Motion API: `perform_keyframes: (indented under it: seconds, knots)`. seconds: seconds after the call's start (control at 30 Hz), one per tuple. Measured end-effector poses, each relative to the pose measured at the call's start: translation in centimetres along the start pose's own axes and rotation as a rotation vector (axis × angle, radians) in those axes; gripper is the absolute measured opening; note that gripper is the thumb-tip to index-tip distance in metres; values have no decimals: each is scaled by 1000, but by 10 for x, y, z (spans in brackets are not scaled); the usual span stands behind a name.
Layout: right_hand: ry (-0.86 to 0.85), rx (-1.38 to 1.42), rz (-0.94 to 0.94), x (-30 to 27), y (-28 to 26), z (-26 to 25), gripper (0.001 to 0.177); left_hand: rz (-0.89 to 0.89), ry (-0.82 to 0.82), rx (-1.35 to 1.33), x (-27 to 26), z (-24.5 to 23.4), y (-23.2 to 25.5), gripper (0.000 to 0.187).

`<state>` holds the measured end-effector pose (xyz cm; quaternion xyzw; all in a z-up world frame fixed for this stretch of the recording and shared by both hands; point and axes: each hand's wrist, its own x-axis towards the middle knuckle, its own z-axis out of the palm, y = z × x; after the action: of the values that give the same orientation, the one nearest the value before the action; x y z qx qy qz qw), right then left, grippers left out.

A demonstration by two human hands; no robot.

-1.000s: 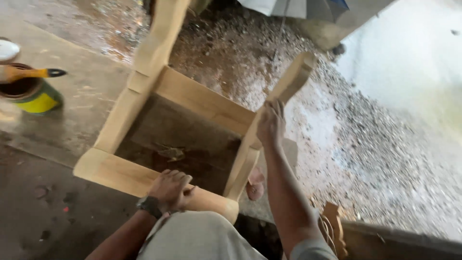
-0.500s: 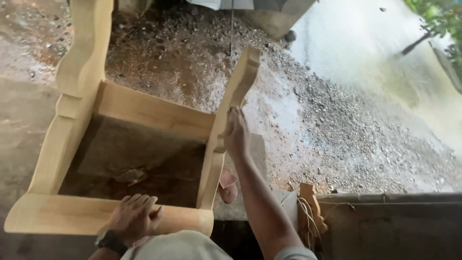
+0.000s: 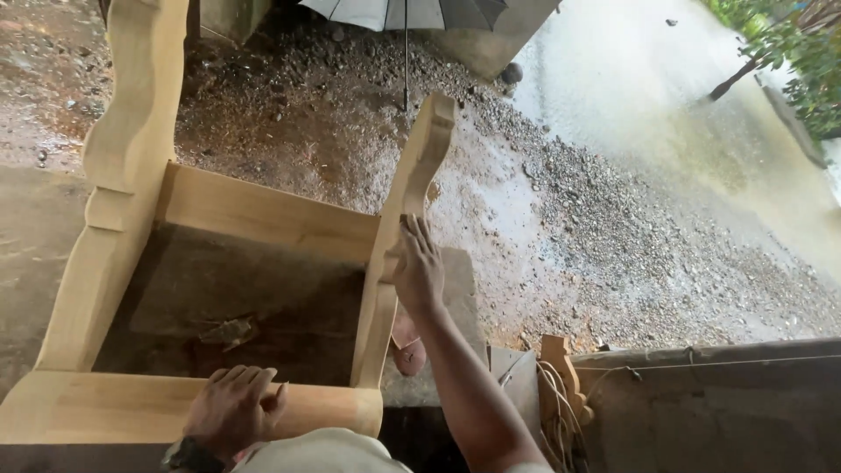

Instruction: The person sands the curved legs and frame of a wooden chair using a sanding block. They work on different sections of the chair legs and the connecting frame, smoothing the wood surfaces by hand.

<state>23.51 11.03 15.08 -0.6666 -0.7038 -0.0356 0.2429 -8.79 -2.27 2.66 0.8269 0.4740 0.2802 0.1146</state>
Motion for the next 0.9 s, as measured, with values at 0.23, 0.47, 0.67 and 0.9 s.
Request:
perform_keyframes:
  seconds: [0.23,0.47,0.67,0.9]
  knots:
    - [-51,-6,196,52,-8,-14,30,-57,-151,45,-2,-9,6,21]
    - [-136,86,221,53,-30,-41,47,-20,23,44,4,-9,7,21]
    - [-108,141,172,43,-44,-54,39,-76,-138,76,4,-8,6,22]
    - [-171,140,235,73,-21,-40,26,-349,-403,-9,22,-25,15,30]
